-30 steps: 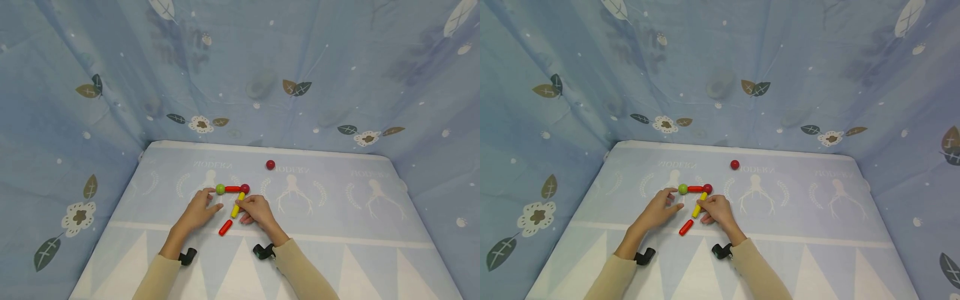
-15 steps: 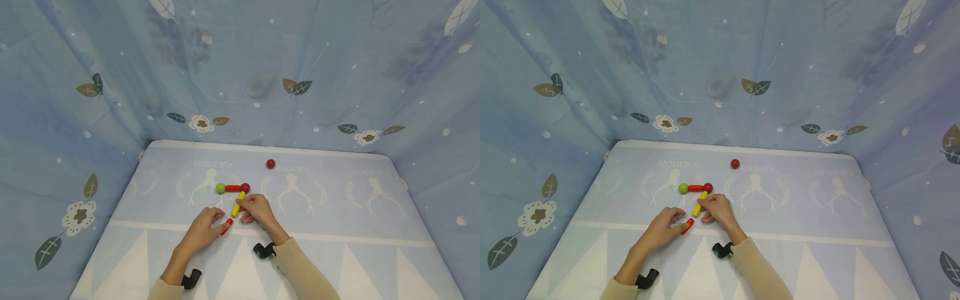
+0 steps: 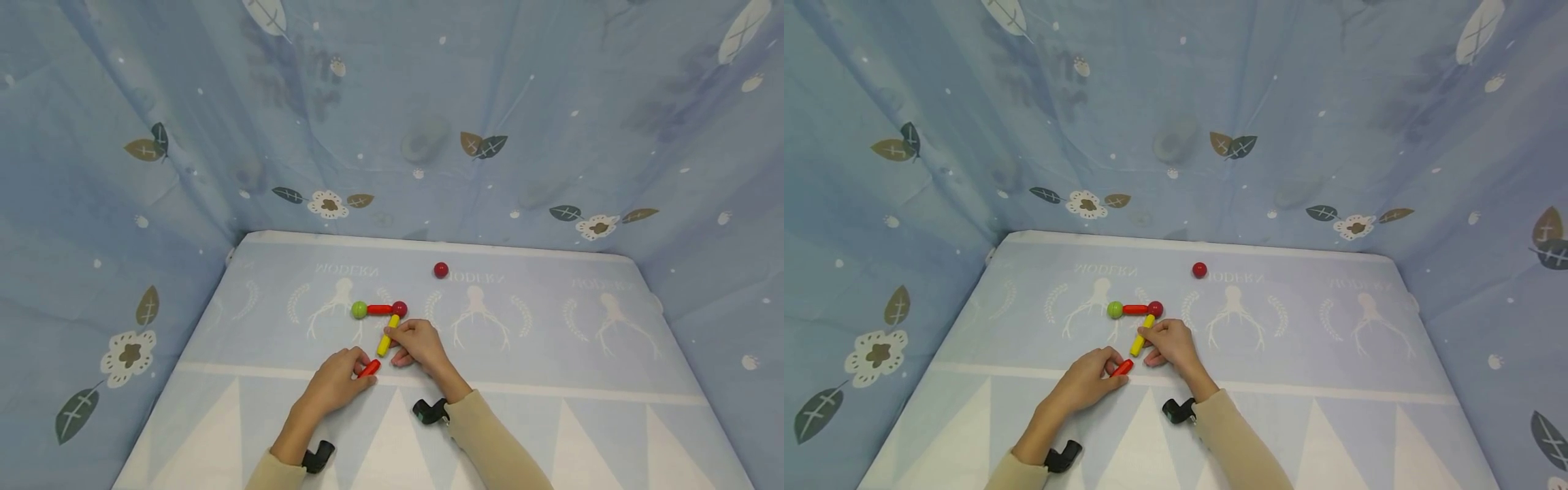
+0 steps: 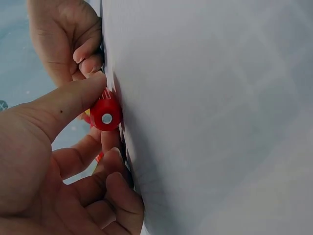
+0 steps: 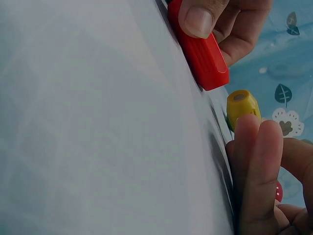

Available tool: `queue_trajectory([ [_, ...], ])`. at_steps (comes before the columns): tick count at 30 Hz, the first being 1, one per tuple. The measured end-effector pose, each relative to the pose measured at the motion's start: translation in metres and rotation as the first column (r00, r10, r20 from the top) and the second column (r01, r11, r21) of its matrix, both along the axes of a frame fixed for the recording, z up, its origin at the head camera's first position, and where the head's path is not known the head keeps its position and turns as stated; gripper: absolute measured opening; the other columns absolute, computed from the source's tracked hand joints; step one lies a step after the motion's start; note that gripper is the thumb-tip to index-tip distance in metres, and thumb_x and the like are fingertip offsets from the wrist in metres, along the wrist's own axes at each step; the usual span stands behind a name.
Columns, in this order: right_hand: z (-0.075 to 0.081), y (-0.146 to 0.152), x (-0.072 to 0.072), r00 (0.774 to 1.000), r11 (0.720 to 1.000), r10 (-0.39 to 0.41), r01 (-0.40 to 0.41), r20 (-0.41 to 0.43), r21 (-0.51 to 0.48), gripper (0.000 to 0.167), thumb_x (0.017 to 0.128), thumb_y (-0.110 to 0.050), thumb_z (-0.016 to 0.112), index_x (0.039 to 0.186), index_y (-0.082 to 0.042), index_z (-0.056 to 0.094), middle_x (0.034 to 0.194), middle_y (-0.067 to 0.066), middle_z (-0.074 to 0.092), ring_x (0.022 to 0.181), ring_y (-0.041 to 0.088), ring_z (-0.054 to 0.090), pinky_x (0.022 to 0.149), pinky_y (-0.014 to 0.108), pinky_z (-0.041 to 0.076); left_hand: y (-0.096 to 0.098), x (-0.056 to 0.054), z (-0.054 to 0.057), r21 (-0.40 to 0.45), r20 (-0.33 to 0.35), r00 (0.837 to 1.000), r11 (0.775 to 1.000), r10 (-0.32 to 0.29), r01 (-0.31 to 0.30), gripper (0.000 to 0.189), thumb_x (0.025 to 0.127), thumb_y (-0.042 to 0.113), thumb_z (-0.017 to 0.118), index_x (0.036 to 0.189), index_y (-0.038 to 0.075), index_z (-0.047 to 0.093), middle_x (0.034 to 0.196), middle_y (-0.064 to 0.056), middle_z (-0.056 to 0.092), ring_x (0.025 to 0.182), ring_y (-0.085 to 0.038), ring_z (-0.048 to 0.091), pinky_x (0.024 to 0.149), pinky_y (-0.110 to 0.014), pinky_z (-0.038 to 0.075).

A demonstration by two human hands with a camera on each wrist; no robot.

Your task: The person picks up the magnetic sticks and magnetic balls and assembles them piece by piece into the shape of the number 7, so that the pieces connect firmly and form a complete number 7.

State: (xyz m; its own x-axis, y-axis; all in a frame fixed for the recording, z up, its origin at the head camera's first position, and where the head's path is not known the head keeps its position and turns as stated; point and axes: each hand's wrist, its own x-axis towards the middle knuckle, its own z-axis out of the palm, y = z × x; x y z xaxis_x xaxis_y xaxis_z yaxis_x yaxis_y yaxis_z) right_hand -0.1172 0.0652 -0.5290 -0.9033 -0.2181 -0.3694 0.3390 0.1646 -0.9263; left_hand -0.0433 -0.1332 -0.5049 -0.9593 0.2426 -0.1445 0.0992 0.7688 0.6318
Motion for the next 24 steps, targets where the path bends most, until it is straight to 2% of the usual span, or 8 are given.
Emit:
queue_trajectory([
  [8, -0.0001, 0.0004, 0.0004, 1.0, 1.0, -0.003, 0.003, 0.008, -0.01, 0.039, 0.09, -0.034, 0.077, 0.096, 0.003, 0.065, 0.08, 0.012, 0.072, 0.049, 0.019, 0.066, 0.048, 0.03, 0.055, 0.0019, 0.0006, 0.0011, 0.01, 0.025, 1.0, 1.0, 0.016, -0.017, 0.023, 0.089, 0.023, 0.078, 0.104, 0.012, 0.064, 0.083, 0.004, 0.057, 0.071, -0.012, 0.051, 0.063, -0.032, 0.043],
  [18, -0.0011, 0.0003, 0.0003, 1.0, 1.0, 0.0, 0.0, 0.009, -0.024, 0.038, 0.091, -0.033, 0.076, 0.097, 0.003, 0.065, 0.08, 0.012, 0.072, 0.048, 0.018, 0.066, 0.048, 0.03, 0.055, 0.0046, 0.0015, 0.0063, 0.017, 0.065, 0.995, 0.997, 0.078, -0.079, 0.025, 0.088, 0.03, 0.078, 0.103, 0.014, 0.068, 0.082, 0.005, 0.067, 0.071, -0.011, 0.06, 0.062, -0.035, 0.049],
  [24, -0.0031, 0.0005, -0.0005, 1.0, 1.0, 0.006, -0.005, 0.004, -0.028, 0.04, 0.09, -0.034, 0.077, 0.096, 0.003, 0.065, 0.08, 0.012, 0.072, 0.048, 0.018, 0.066, 0.048, 0.031, 0.055, 0.0071, 0.0, 0.0058, 0.039, 0.064, 0.995, 0.996, 0.075, -0.078, 0.026, 0.087, 0.03, 0.079, 0.102, 0.011, 0.068, 0.077, 0.006, 0.065, 0.065, -0.01, 0.057, 0.058, -0.032, 0.047],
])
